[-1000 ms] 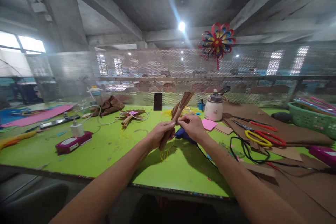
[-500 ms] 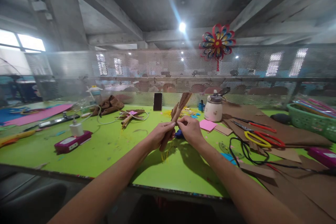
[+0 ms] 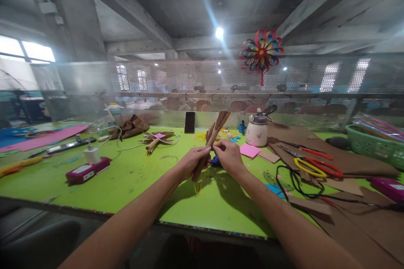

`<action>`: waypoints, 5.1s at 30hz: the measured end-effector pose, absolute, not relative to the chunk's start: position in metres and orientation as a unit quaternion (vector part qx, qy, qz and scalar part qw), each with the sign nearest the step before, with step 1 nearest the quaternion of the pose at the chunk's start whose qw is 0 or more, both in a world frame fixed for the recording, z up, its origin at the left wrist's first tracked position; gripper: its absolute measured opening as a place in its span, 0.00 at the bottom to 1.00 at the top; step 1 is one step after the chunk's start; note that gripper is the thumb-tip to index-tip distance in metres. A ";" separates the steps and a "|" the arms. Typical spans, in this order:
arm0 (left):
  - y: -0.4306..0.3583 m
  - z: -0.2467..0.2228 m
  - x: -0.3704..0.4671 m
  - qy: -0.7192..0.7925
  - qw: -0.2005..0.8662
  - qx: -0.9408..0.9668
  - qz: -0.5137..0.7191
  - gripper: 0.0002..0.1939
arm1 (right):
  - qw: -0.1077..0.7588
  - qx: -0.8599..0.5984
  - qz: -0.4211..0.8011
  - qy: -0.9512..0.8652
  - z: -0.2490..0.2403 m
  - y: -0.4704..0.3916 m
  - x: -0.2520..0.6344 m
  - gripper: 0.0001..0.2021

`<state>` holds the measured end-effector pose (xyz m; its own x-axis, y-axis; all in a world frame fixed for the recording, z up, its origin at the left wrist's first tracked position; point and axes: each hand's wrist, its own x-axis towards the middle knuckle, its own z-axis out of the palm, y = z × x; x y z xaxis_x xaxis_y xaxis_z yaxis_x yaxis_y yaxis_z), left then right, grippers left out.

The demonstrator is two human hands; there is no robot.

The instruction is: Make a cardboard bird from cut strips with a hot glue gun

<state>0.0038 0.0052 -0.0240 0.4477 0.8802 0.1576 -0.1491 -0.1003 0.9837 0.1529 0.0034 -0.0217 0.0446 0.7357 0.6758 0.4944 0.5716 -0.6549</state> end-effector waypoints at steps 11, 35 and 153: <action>0.005 -0.020 0.002 0.305 0.605 0.592 0.437 0.16 | 0.549 -0.457 0.120 -0.689 -0.018 0.007 0.159 0.09; 0.006 -0.015 -0.002 0.296 0.646 0.559 0.427 0.18 | 0.608 -0.447 -0.013 -0.657 -0.003 0.014 0.187 0.13; 0.017 -0.013 0.003 0.349 0.710 0.405 0.459 0.08 | 0.618 -0.458 0.201 -0.606 -0.030 0.018 0.152 0.14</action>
<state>0.0028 0.0174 -0.0129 0.3344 0.9343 -0.1235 -0.3697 0.2506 0.8947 0.1521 0.0179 -0.0298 0.1834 0.8042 0.5653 0.3061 0.4998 -0.8103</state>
